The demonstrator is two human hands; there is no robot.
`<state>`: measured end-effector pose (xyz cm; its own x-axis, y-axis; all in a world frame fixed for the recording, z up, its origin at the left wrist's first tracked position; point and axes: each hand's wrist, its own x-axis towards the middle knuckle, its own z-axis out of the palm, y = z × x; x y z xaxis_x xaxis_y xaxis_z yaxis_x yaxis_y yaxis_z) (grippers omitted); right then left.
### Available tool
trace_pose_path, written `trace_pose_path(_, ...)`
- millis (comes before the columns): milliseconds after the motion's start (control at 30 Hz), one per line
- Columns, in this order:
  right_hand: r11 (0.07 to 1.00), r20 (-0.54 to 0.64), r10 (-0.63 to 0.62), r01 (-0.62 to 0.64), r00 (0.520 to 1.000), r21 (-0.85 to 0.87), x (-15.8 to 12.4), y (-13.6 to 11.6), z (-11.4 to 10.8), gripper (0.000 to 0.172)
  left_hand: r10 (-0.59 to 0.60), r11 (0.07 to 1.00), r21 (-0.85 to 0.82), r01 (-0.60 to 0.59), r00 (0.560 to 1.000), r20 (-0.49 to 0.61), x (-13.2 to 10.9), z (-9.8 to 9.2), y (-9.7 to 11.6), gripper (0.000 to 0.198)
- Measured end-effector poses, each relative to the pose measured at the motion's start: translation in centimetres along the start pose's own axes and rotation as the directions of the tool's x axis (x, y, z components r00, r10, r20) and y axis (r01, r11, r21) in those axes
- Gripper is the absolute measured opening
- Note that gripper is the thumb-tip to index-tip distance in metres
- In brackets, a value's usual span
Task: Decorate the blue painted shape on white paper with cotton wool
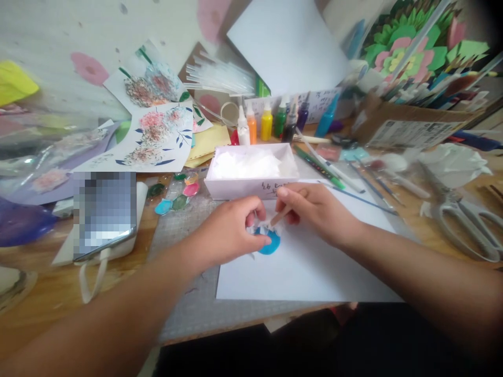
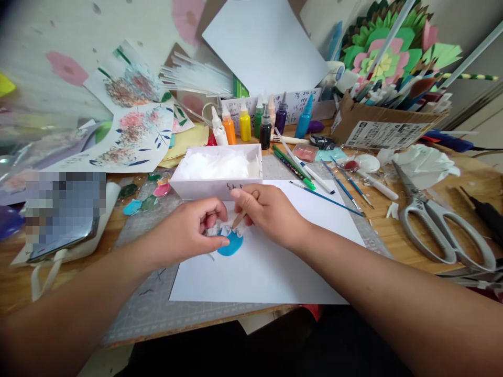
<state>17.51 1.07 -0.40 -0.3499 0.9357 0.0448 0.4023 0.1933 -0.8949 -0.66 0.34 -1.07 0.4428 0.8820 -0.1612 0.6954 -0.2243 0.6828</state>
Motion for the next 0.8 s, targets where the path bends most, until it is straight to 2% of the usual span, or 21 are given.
trace_pose_path(100, 0.977, -0.111, 0.041, -0.016, 0.993, 0.214, -0.1, 0.6, -1.8, 0.042, -0.007, 1.0, 0.023, 0.006, 1.0, 0.029, -0.1, -0.1, 0.1, 0.028)
trace_pose_path(133, 0.977, -0.152, 0.034, -0.001, 0.988, 0.212, -0.2, 0.6, -2.6, 0.043, -0.012, 1.0, 0.024, 0.011, 0.999, 0.038, -0.1, -0.1, 0.1, 0.027)
trace_pose_path(200, 0.998, -0.182, -0.033, 0.041, 0.983, 0.043, -0.6, 0.5, -4.2, 0.044, -0.021, 0.999, 0.034, 0.02, 0.999, 0.041, 0.0, -0.2, 0.2, 0.023)
trace_pose_path(233, 0.992, -0.148, -0.086, 0.07, 0.985, -0.107, -0.8, 0.4, -5.0, 0.043, -0.022, 0.999, 0.039, 0.021, 0.999, 0.035, 0.0, -0.1, 0.1, 0.021)
trace_pose_path(300, 0.91, -0.021, -0.133, 0.114, 0.991, -0.398, -1.4, 0.6, -6.2, 0.038, -0.019, 0.999, 0.047, 0.018, 1.0, 0.008, 0.1, 0.0, 0.1, 0.017)
trace_pose_path(400, 0.768, 0.117, -0.059, 0.12, 0.991, -0.629, -2.1, 1.6, -6.8, 0.027, -0.013, 0.998, 0.057, 0.016, 0.999, -0.051, 0.3, 0.2, 0.2, 0.013)
trace_pose_path(500, 0.707, 0.181, 0.0, 0.128, 0.984, -0.696, -2.3, 2.8, -6.5, 0.027, -0.018, 0.998, 0.058, 0.023, 0.996, -0.086, 0.6, 0.5, 0.3, 0.01)
trace_pose_path(567, 0.71, 0.214, 0.013, 0.142, 0.977, -0.69, -2.3, 3.3, -6.1, 0.028, -0.018, 0.998, 0.055, 0.024, 0.995, -0.098, 0.8, 0.6, 0.5, 0.01)
trace_pose_path(700, 0.737, 0.23, -0.008, 0.162, 0.973, -0.656, -2.5, 3.3, -5.5, 0.01, -0.002, 1.0, 0.027, 0.006, 0.993, -0.121, 1.0, 0.6, 0.4, 0.01)
trace_pose_path(800, 0.739, 0.245, -0.021, 0.18, 0.969, -0.65, -2.6, 3.1, -5.3, 0.009, 0.002, 1.0, -0.021, -0.006, 0.989, -0.146, 0.6, 0.1, 0.3, 0.01)
